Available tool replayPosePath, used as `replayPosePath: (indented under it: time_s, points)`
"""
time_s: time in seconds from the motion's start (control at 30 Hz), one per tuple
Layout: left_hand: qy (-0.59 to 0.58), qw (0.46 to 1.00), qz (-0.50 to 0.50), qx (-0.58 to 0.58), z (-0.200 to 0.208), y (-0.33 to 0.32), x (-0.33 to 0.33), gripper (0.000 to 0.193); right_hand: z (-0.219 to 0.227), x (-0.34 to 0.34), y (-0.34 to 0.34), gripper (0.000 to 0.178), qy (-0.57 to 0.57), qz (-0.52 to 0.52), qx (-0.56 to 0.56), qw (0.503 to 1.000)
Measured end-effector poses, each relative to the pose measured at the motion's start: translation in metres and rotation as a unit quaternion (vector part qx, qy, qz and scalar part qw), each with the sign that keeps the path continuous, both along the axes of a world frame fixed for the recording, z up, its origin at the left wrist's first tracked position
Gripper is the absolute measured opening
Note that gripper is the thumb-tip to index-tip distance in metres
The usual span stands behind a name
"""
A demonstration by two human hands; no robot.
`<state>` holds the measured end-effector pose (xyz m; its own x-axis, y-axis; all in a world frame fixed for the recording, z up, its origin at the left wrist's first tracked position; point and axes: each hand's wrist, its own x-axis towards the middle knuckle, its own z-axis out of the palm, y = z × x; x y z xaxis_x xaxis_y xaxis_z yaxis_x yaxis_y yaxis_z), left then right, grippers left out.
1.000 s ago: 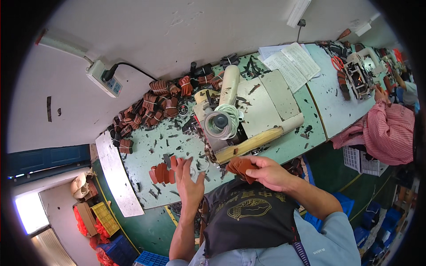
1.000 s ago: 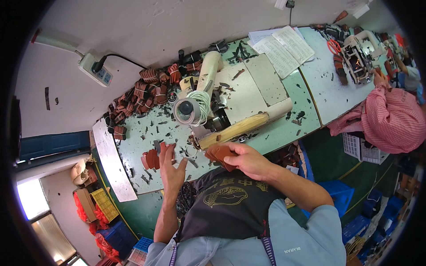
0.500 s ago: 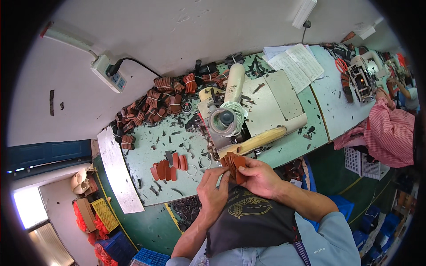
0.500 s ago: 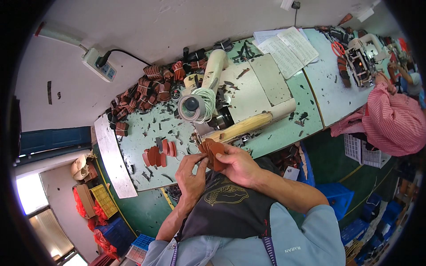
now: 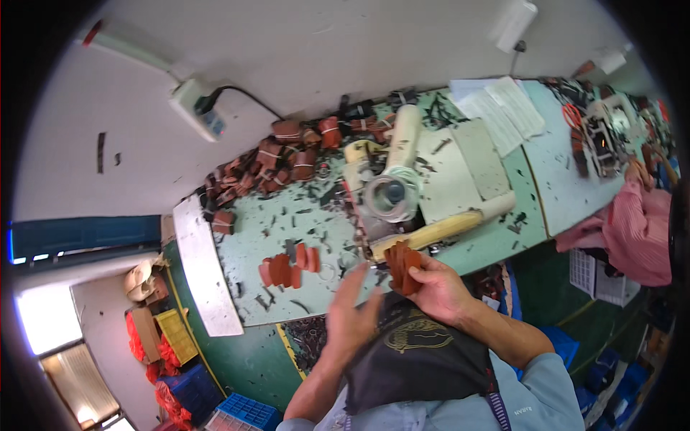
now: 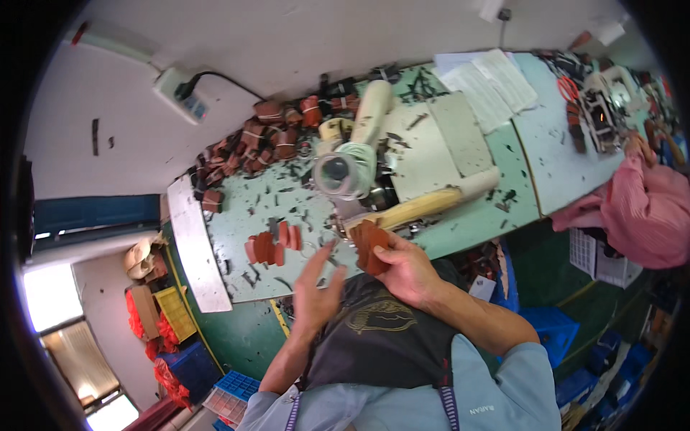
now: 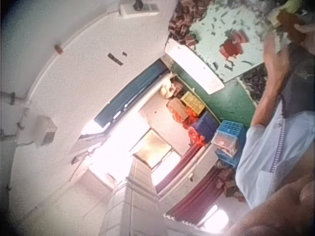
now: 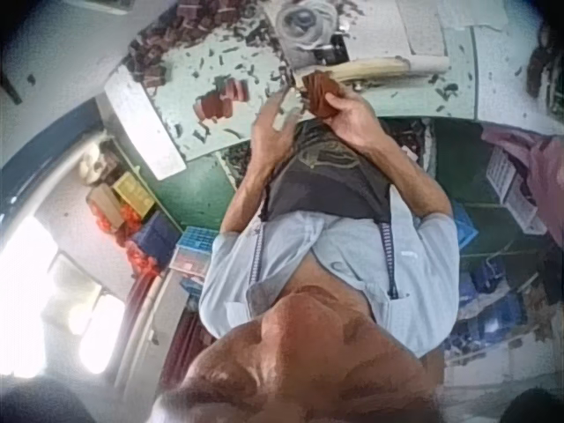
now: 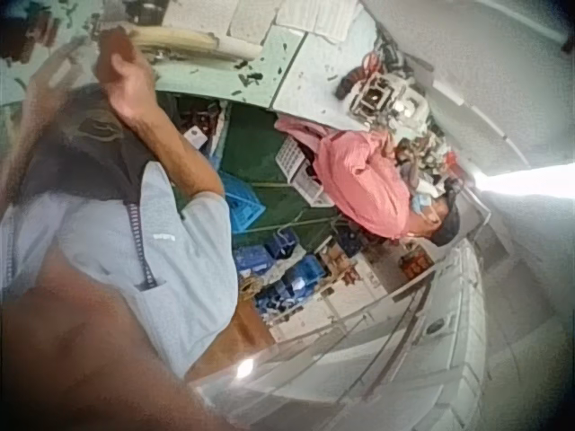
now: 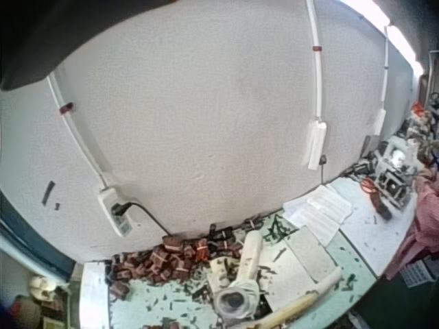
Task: The person trims small leather or synthetic shoe component pieces using an industrial machine.
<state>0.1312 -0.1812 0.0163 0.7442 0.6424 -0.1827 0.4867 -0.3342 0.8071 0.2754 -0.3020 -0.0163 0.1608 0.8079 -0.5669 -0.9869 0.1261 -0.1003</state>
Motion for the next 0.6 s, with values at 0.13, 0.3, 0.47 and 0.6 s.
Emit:
replayPosePath:
  time_s: [0.13,0.3,0.47,0.6]
  points:
    - [-0.066,0.997,-0.047,0.002,-0.014,-0.027,0.032,0.066,0.01,-0.007,0.009,0.041,-0.039,-0.004,-0.042,0.998]
    - [-0.087,0.982,-0.091,0.144,-0.023,-0.032,0.044,0.061,0.002,-0.01,0.003,0.038,-0.003,-0.008,0.013,1.0]
    - [-0.103,0.98,-0.161,-0.052,-0.034,-0.009,0.047,0.052,0.005,-0.013,0.0,0.041,0.052,0.101,-0.007,0.993]
    - [0.004,0.934,-0.174,-0.313,-0.041,0.053,0.037,0.04,0.002,0.018,-0.008,0.033,-0.142,0.342,-0.045,0.928]
